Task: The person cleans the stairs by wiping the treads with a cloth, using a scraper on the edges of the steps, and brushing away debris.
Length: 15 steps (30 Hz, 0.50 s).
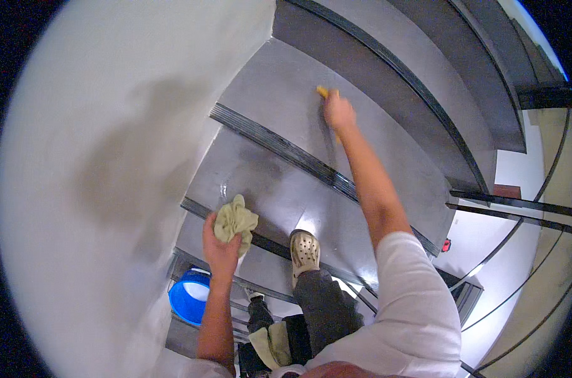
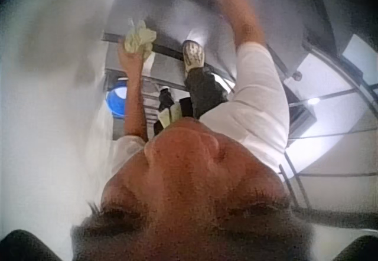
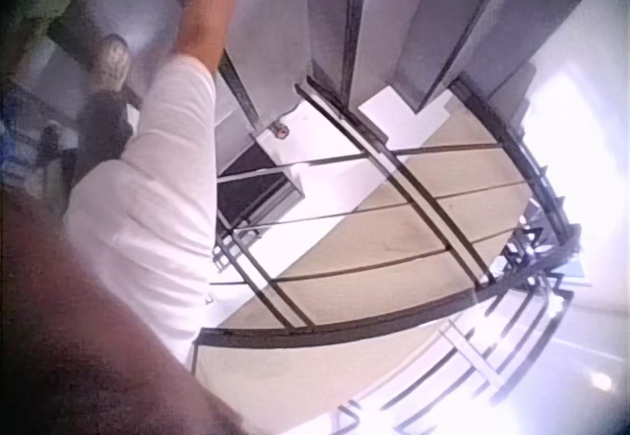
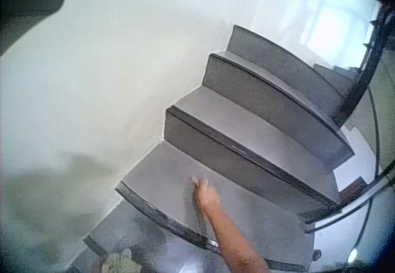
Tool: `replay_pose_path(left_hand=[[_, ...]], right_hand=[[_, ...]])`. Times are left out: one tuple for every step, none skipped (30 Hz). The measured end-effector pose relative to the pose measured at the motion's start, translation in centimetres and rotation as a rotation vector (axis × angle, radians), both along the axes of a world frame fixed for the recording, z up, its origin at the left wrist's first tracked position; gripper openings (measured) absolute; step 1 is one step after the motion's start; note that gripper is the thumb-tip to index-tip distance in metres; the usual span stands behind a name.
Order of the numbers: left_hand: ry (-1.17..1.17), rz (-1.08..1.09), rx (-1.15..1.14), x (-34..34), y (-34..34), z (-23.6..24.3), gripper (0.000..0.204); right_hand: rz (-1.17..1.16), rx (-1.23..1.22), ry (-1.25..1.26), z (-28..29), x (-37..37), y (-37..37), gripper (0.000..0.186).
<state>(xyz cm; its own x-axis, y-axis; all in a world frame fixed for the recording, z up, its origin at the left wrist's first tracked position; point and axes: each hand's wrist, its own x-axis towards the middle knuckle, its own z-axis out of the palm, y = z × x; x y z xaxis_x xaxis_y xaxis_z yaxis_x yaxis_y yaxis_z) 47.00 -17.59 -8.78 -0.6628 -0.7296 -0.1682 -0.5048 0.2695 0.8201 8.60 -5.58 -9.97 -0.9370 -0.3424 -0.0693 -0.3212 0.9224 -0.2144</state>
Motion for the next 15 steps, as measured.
replay_pose_path(left_hand=[[0.0, -0.044, -0.021, -0.7, -1.5, -0.2, 0.077], [-0.075, -0.138, -0.055, -2.5, -2.9, -0.1, 0.086], [-0.153, -0.201, -0.085, -4.5, -4.2, 0.3, 0.091], [-0.23, -0.266, -0.124, -6.5, -5.5, 0.9, 0.096], [-0.259, -0.3, -0.206, -8.5, -6.5, 0.3, 0.095], [-0.284, -0.333, -0.286, -10.7, -7.5, -0.3, 0.095], [-0.248, -0.373, -0.425, -12.6, -8.2, -1.2, 0.092], [-0.333, -0.428, -0.482, -15.0, -8.5, -1.6, 0.089], [-0.419, -0.483, -0.539, -17.2, -8.6, -1.8, 0.085], [-0.498, -0.54, -0.596, -19.1, -8.3, -2.2, 0.082], [-0.526, -0.549, -0.664, -19.7, -8.8, -2.7, 0.077], [-0.559, -0.568, -0.73, -19.6, -9.4, -3.5, 0.073], [-0.589, -0.59, -0.797, -19.5, -9.8, -4.2, 0.068], [-0.592, -0.602, -0.829, -19.1, -9.8, -4.9, 0.066], [-0.6, -0.592, -0.868, -18.5, -10.4, -5.8, 0.063]], right_hand=[[0.03, -0.032, -0.048, -0.9, 3.7, 1.0, 0.028], [0.094, 0.04, -0.074, -0.7, 6.7, 2.7, 0.029], [0.157, 0.112, -0.099, -0.2, 8.1, 3.7, 0.029], [0.193, 0.071, -0.071, -0.1, 7.6, 3.3, 0.029], [0.229, 0.041, -0.047, -0.2, 6.7, 2.9, 0.029], [0.258, 0.02, -0.026, -0.2, 5.9, 2.7, 0.029], [0.273, 0.026, -0.003, 0.0, 3.8, 1.1, 0.028], [0.284, 0.035, 0.031, 0.0, 0.3, -1.2, 0.028], [0.269, 0.003, 0.101, -0.5, -2.8, -3.5, 0.028], [0.253, -0.024, 0.176, -0.9, -5.1, -4.7, 0.028], [0.293, 0.01, 0.142, -0.9, -5.7, -5.9, 0.028], [0.326, 0.044, 0.1, -0.9, -5.7, -7.2, 0.028], [0.357, 0.079, 0.06, -0.7, -5.6, -8.0, 0.028], [0.411, -0.014, 0.037, -1.1, -4.5, -5.9, 0.028], [0.48, -0.117, 0.022, -1.3, -3.3, -3.5, 0.029]])
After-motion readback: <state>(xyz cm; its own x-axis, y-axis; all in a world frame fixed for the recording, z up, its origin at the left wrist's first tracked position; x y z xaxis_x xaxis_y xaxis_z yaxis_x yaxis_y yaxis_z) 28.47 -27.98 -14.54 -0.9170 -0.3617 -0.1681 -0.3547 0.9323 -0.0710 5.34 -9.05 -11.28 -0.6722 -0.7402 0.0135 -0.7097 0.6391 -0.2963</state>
